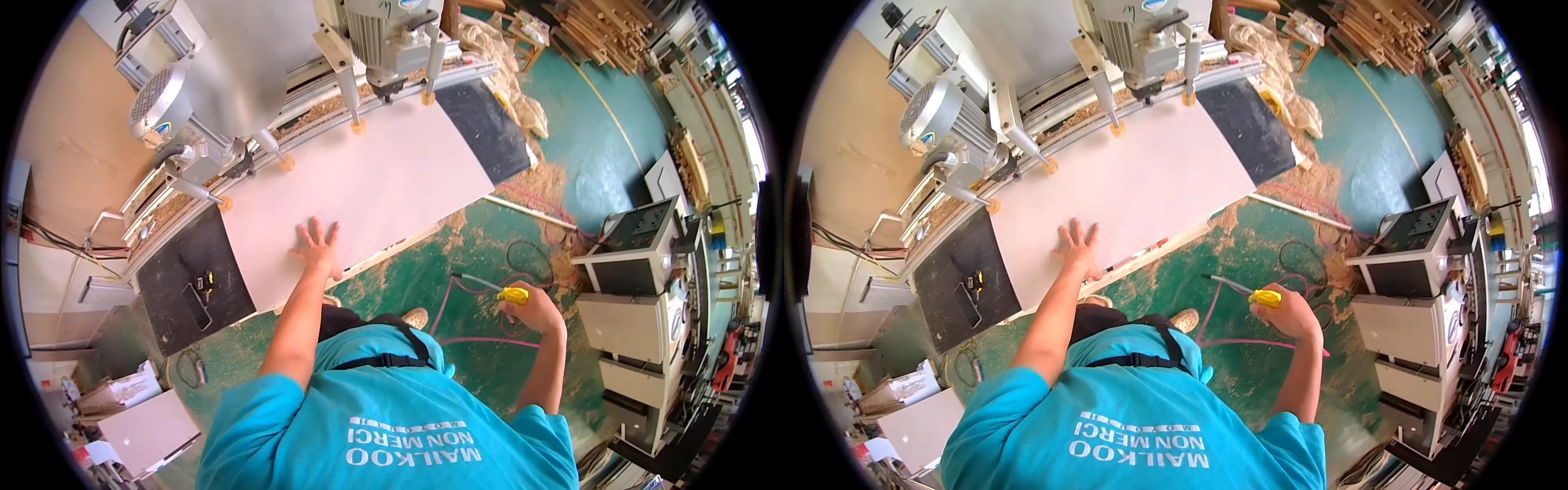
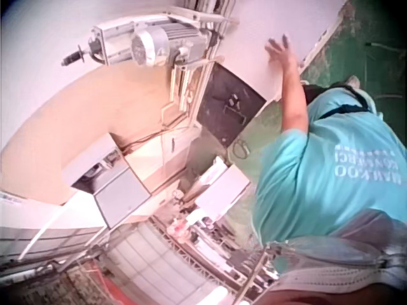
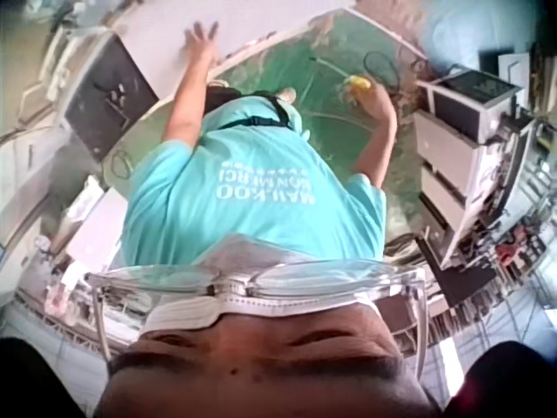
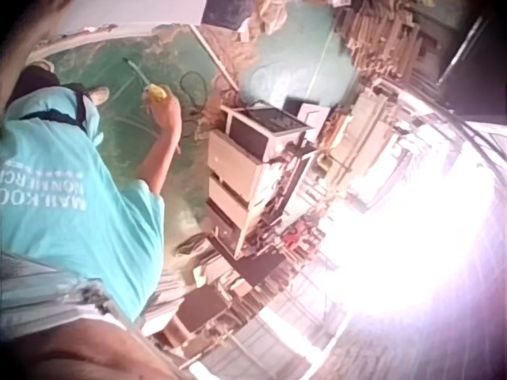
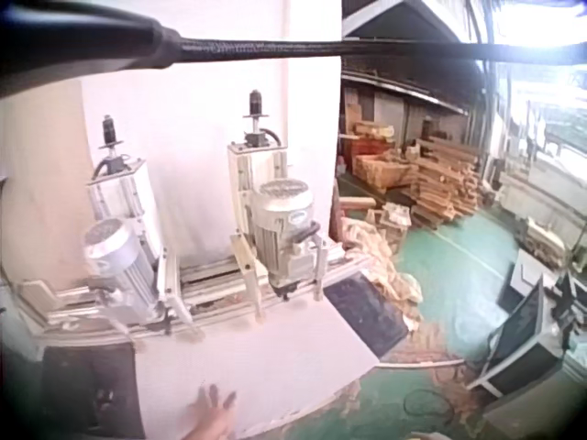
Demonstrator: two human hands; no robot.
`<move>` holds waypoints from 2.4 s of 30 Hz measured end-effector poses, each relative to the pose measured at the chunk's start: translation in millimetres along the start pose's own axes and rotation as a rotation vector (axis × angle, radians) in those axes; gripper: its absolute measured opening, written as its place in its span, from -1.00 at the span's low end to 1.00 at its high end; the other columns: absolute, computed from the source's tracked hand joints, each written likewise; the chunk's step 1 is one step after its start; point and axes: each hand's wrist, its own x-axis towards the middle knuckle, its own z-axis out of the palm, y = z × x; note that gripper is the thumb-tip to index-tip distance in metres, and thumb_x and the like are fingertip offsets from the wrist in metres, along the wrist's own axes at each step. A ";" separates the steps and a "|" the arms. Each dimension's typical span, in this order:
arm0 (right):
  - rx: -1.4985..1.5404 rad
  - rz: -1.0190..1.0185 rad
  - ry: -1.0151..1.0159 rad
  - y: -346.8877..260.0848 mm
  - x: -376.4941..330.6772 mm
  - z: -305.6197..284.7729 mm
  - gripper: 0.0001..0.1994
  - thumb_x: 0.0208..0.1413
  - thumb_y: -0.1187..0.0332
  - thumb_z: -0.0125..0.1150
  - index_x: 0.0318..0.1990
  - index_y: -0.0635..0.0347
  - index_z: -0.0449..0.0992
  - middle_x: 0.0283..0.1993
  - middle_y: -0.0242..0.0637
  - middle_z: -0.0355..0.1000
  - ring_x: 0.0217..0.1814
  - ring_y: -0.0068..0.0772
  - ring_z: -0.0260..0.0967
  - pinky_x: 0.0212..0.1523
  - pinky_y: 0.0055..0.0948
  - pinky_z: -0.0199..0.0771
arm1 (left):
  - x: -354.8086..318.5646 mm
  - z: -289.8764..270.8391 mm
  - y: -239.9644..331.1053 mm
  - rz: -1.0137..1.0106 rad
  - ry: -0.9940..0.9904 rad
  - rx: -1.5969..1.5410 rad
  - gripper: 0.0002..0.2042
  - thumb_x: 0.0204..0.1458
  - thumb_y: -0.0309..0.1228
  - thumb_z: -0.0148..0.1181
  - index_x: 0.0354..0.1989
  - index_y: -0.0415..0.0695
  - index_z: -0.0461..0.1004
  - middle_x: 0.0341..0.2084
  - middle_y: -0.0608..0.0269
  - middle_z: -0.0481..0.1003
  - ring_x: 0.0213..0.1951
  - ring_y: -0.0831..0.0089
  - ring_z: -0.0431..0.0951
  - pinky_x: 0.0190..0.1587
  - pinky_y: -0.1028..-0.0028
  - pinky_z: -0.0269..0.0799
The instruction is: The person measures and marks wood panels using a tape measure and a marker, then uses a multi-spindle boring machine to drill holes into the panels, handling each panel one at a time and stacking them on a table.
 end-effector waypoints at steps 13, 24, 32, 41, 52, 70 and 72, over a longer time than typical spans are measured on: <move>0.026 -0.147 -0.002 15.8 -97.5 -9.2 -0.58 -0.02 0.17 0.45 -0.04 0.11 0.49 -0.29 -0.21 0.58 -0.25 -0.34 0.56 -0.23 -0.35 0.51 | 47.8 -95.1 -11.2 0.320 0.289 -0.171 -0.20 -0.06 -0.13 0.30 0.41 0.11 0.10 0.44 0.03 -0.05 0.46 0.07 -0.14 0.37 -0.03 0.02; 0.543 -0.111 0.464 99.2 -218.4 15.3 -0.71 0.00 0.46 0.39 -0.15 0.26 0.43 -0.43 -0.34 0.50 -0.44 -0.59 0.44 -0.40 -0.56 0.43 | -11.8 -200.2 117.8 0.434 1.044 -0.094 -0.19 -0.04 -0.09 0.29 0.43 0.12 0.09 0.48 0.19 -0.17 0.49 0.23 -0.25 0.46 0.05 -0.39; 0.594 -0.024 0.412 104.7 -215.7 65.0 -0.68 -0.02 0.38 0.43 -0.15 0.26 0.45 -0.42 -0.31 0.52 -0.43 -0.58 0.46 -0.41 -0.53 0.44 | -20.0 -148.6 151.6 0.552 0.932 -0.050 -0.19 -0.04 -0.12 0.29 0.42 0.06 0.09 0.47 0.15 -0.14 0.49 0.19 -0.24 0.46 0.04 -0.41; -0.015 0.154 0.539 82.1 -169.7 71.5 -0.57 -0.06 -0.02 0.40 -0.14 0.04 0.50 -0.32 -0.10 0.57 -0.25 0.04 0.54 -0.26 -0.13 0.50 | -19.1 -58.5 96.4 0.525 0.698 -0.190 -0.24 -0.02 -0.17 0.26 0.40 0.02 0.11 0.47 0.12 -0.12 0.48 0.14 -0.19 0.45 0.03 -0.27; -0.265 0.117 0.260 35.0 -98.8 69.4 -0.48 -0.01 -0.18 0.27 -0.05 0.00 0.48 -0.30 -0.05 0.57 -0.19 0.02 0.54 -0.19 -0.10 0.48 | -46.6 150.1 -106.1 -0.245 0.773 -0.611 -0.28 -0.09 -0.16 0.33 0.30 -0.06 0.25 0.39 -0.05 0.04 0.40 0.04 0.03 0.35 0.00 0.02; 0.025 -0.111 -0.143 4.3 -69.8 129.2 -0.59 0.04 -0.05 0.29 -0.16 0.08 0.52 -0.30 -0.21 0.58 -0.30 -0.02 0.54 -0.26 -0.17 0.52 | -23.6 217.5 -157.8 -0.500 0.641 -1.249 -0.24 -0.06 0.01 0.29 0.30 -0.05 0.19 0.04 -0.15 0.39 0.13 0.02 0.40 0.07 0.00 0.39; -0.144 -0.349 -0.080 -4.3 -47.1 146.4 -0.64 0.06 -0.03 0.26 -0.19 0.04 0.57 -0.31 -0.22 0.56 -0.37 -0.15 0.53 -0.31 -0.23 0.51 | -23.4 257.4 -144.6 -0.470 0.597 -1.590 -0.36 0.03 -0.05 0.26 0.22 -0.09 0.23 -0.14 -0.02 0.48 -0.18 0.18 0.57 -0.31 0.20 0.52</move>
